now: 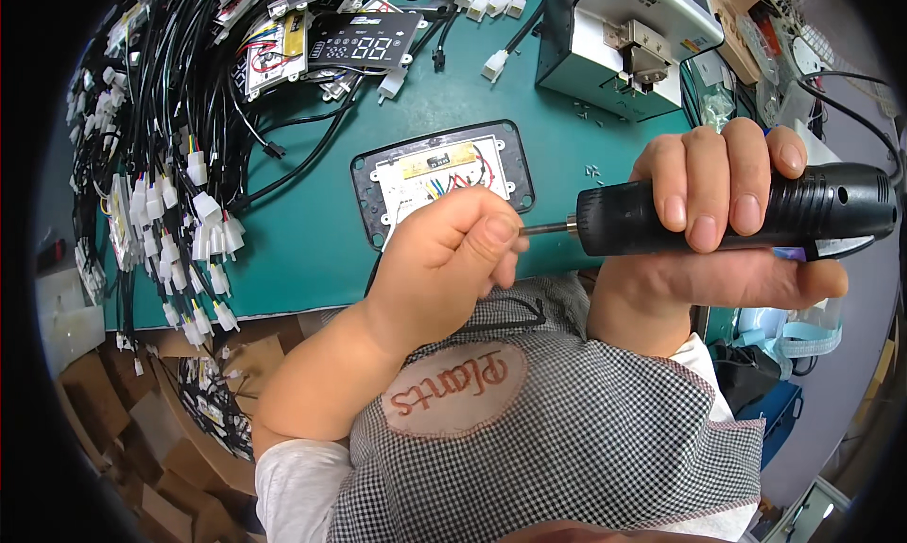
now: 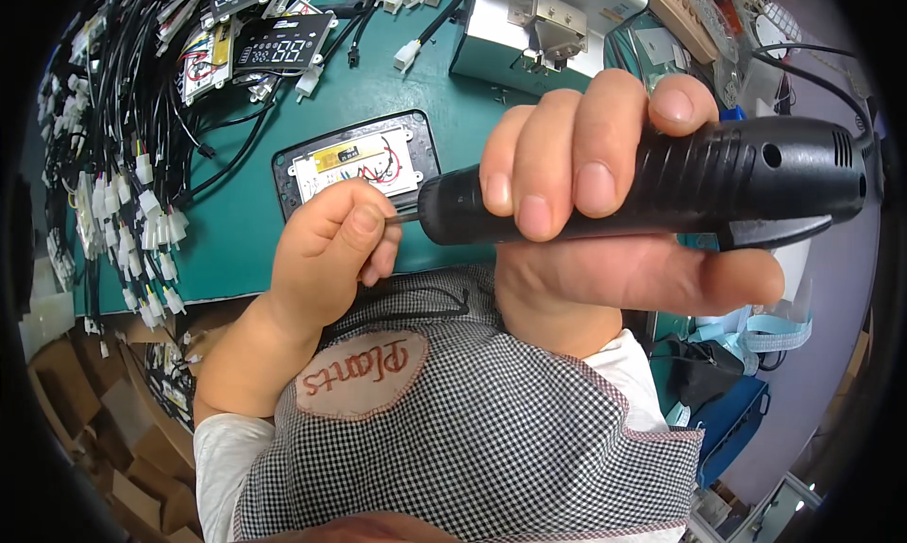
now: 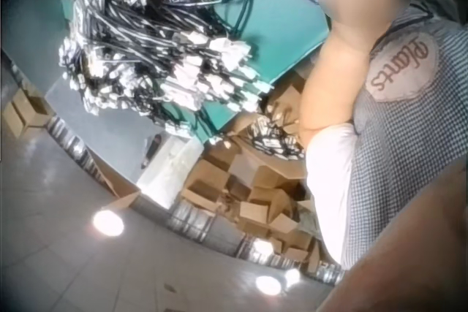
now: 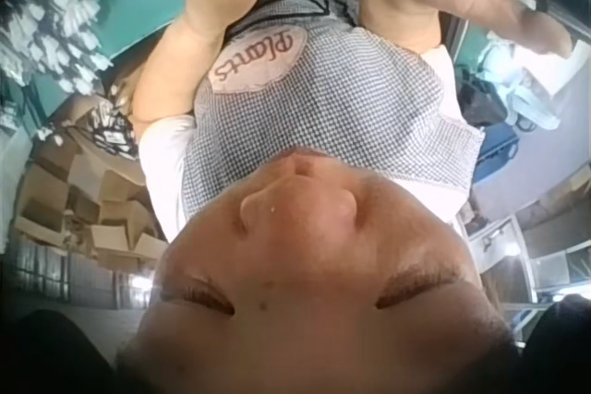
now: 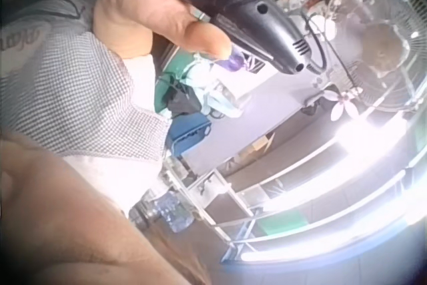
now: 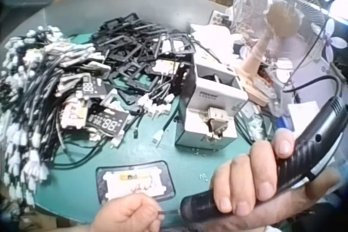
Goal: The person assembles electronic control units by inserting circuit boards into plastic housings and securing them with a screwdriver. The person handles multiple units, picking them from a pile, inserting the board, and tightening screws before moving to the next item.
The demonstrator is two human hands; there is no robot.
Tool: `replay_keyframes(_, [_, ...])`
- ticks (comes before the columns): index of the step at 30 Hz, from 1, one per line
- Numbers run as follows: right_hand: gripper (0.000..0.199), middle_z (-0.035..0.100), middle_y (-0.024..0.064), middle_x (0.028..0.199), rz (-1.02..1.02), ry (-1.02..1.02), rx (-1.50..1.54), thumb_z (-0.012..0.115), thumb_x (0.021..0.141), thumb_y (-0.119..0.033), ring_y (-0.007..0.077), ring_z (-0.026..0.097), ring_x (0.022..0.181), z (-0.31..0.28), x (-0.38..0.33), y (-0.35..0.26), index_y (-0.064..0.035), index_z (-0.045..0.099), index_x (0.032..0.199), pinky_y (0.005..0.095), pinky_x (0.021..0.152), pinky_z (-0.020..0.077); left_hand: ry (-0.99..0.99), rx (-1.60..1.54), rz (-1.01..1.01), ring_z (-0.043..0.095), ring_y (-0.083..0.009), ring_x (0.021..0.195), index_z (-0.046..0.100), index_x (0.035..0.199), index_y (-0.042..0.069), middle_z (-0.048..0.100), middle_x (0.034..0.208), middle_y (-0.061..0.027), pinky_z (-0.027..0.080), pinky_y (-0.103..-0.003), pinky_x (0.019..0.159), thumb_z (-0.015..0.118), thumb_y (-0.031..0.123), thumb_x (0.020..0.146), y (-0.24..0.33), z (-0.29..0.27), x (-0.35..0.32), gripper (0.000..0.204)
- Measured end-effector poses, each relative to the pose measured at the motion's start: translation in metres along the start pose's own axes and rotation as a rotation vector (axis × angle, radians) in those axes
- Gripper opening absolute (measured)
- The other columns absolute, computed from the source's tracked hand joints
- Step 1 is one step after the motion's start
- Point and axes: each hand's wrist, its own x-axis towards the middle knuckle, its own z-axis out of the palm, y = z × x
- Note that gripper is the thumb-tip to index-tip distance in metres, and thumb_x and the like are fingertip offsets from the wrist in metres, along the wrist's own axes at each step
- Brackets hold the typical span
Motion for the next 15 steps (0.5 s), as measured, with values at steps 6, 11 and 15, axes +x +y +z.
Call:
replay_keyframes(6, [0.068,0.055,0.0044,0.082,0.03,-0.08,-0.025,0.07,0.073,-0.053,0.0165,0.054,0.063,-0.005,-0.001,0.004,-0.0016,0.053,0.115,0.031,0.058,0.0447,0.032,0.448,0.198,0.059,-0.0163,0.073,0.063,0.09,0.002,0.064,0.08,-0.007,0.049,-0.028,0.066,0.061,0.018,0.09,0.016,-0.007,0.004,0.016])
replay_keyframes(11, [0.09,0.055,0.0095,0.09,-0.129,-0.309,-0.308,0.055,0.074,-0.076,0.0212,0.055,0.068,-0.038,0.006,0.023,-0.0024,0.047,0.125,0.0365,0.063,0.0476,0.166,1.39,0.515,0.055,-0.0322,0.111,0.069,0.102,0.008,0.061,0.117,-0.0139,0.042,-0.041,0.096,0.072,0.016,0.075,0.024,-0.035,0.01,0.029])
replay_keyframes(15, [0.094,0.056,0.0134,0.091,-0.106,-0.291,-0.358,0.051,0.071,-0.082,0.0244,0.059,0.071,-0.046,0.006,0.037,-0.0034,0.046,0.124,0.0398,0.065,0.0497,0.197,1.513,0.401,0.05,-0.0345,0.12,0.07,0.101,0.01,0.057,0.124,-0.0155,0.038,-0.044,0.1,0.076,0.02,0.07,0.01,-0.041,0.009,0.033])
